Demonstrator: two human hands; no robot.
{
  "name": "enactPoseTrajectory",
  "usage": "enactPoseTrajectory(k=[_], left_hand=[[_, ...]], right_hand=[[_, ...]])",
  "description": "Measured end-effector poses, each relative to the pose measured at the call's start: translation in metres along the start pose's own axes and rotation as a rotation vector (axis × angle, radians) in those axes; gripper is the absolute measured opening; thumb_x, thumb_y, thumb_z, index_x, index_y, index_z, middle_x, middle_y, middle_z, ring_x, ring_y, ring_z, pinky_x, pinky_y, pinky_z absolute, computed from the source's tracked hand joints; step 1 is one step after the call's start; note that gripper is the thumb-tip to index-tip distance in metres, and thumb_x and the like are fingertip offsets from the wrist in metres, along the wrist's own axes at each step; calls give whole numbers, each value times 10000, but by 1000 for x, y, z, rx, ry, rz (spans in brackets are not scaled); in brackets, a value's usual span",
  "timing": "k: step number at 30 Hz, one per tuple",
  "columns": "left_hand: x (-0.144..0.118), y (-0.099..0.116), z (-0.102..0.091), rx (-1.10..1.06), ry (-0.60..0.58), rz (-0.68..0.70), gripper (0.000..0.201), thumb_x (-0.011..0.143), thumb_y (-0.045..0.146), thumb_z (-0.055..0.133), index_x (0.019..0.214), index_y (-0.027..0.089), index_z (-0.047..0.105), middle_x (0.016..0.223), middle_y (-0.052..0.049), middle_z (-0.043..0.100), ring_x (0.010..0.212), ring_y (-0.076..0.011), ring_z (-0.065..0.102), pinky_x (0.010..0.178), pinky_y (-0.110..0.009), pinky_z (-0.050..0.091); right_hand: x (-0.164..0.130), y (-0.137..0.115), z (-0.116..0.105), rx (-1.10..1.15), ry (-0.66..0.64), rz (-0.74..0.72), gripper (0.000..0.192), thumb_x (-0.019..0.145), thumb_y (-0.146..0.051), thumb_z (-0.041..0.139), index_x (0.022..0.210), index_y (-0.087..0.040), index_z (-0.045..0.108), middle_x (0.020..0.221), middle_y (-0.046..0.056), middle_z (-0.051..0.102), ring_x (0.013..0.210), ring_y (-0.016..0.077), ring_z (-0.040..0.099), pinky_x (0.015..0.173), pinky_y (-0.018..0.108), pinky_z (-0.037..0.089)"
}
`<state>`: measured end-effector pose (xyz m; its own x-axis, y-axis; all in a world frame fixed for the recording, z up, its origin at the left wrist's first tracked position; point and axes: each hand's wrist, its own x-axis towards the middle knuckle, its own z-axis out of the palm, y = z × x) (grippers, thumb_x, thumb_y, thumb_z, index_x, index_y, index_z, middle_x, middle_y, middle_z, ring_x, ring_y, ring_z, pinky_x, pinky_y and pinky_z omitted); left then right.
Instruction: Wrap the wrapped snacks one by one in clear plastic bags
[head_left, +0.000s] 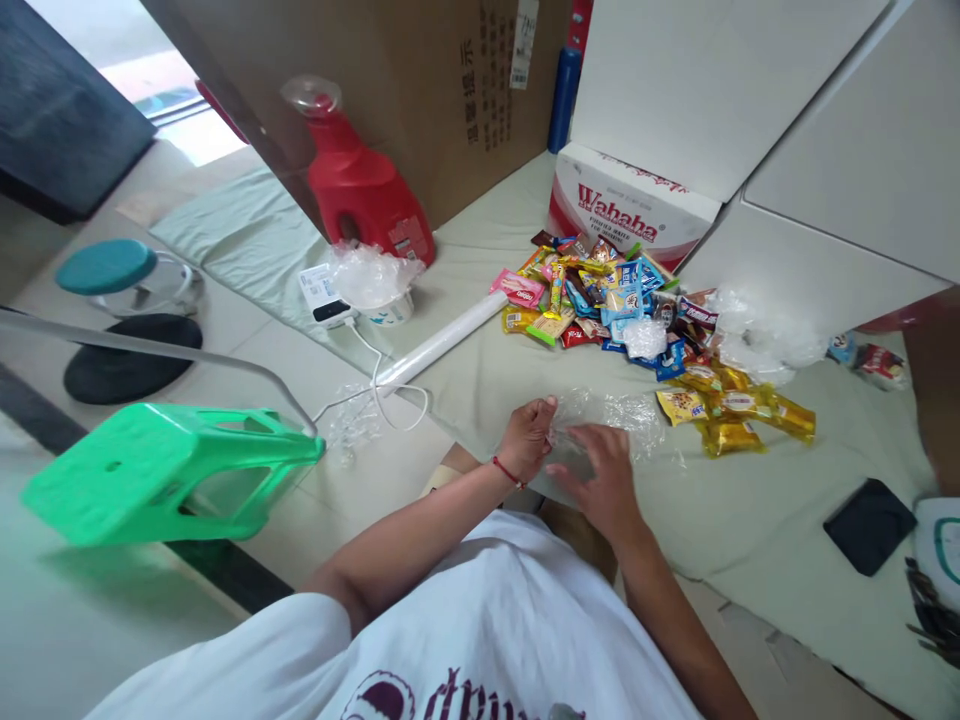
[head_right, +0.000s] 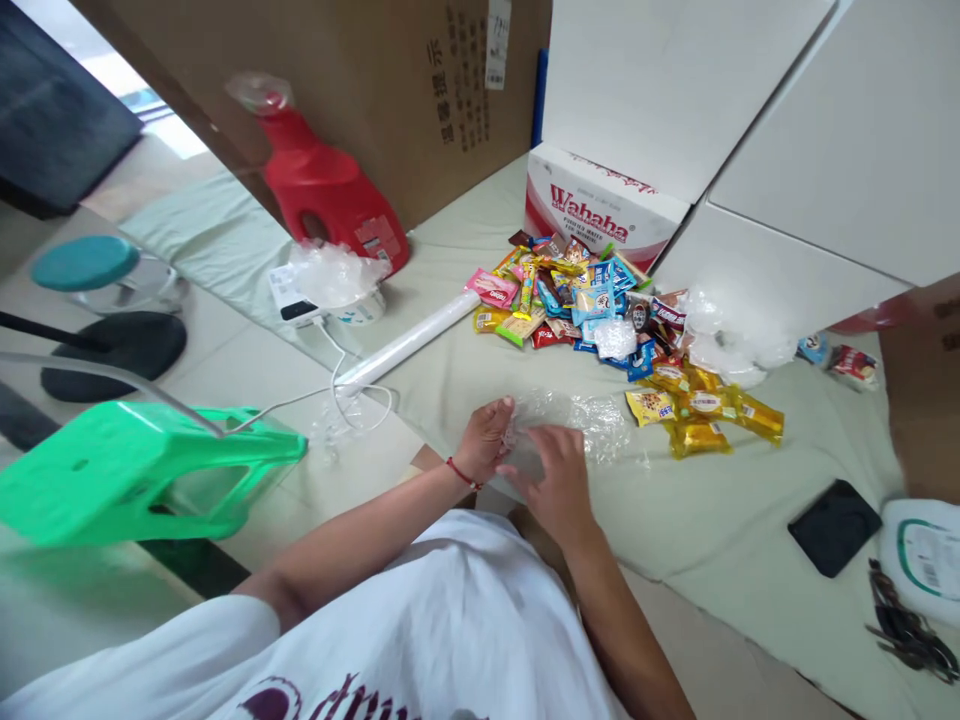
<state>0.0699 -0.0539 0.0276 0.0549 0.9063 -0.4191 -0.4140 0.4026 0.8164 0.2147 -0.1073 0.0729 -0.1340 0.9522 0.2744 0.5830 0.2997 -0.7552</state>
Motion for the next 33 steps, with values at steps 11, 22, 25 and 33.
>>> enactPoseTrajectory(k=[11, 22, 25, 33], left_hand=[[-9, -7, -8, 33, 13, 54, 682, 719, 868, 657, 637, 236, 415, 502, 60, 351, 438, -83, 278, 451, -290, 178], [-11, -2, -16, 129, 76, 194, 711, 750, 870, 613, 579, 220, 381, 518, 56, 346, 525, -93, 303, 514, -282, 234], [-15, -3, -15, 249, 42, 273, 710, 790, 861, 572, 567, 214, 380, 527, 53, 342, 547, -98, 298, 534, -280, 246], [-12, 13, -23, 254, 87, 260, 602, 946, 732, 458, 731, 195, 624, 673, -15, 546, 615, -143, 435, 588, -290, 345]], right_hand=[[39, 15, 34, 607, -3, 642, 409, 684, -566, 801, 855, -212, 688, 610, -50, 554, 501, 99, 375, 457, 237, 293], [41, 2, 25, 781, 43, 729, 525, 705, -711, 740, 841, -216, 630, 674, -40, 538, 488, 73, 311, 406, 216, 164], [45, -4, 30, 733, 0, 671, 472, 678, -643, 793, 827, -219, 649, 613, -60, 491, 481, 79, 285, 422, 234, 179], [41, 11, 42, 563, -14, 491, 245, 788, -448, 731, 779, -206, 686, 620, -47, 516, 551, 102, 364, 520, 248, 274]])
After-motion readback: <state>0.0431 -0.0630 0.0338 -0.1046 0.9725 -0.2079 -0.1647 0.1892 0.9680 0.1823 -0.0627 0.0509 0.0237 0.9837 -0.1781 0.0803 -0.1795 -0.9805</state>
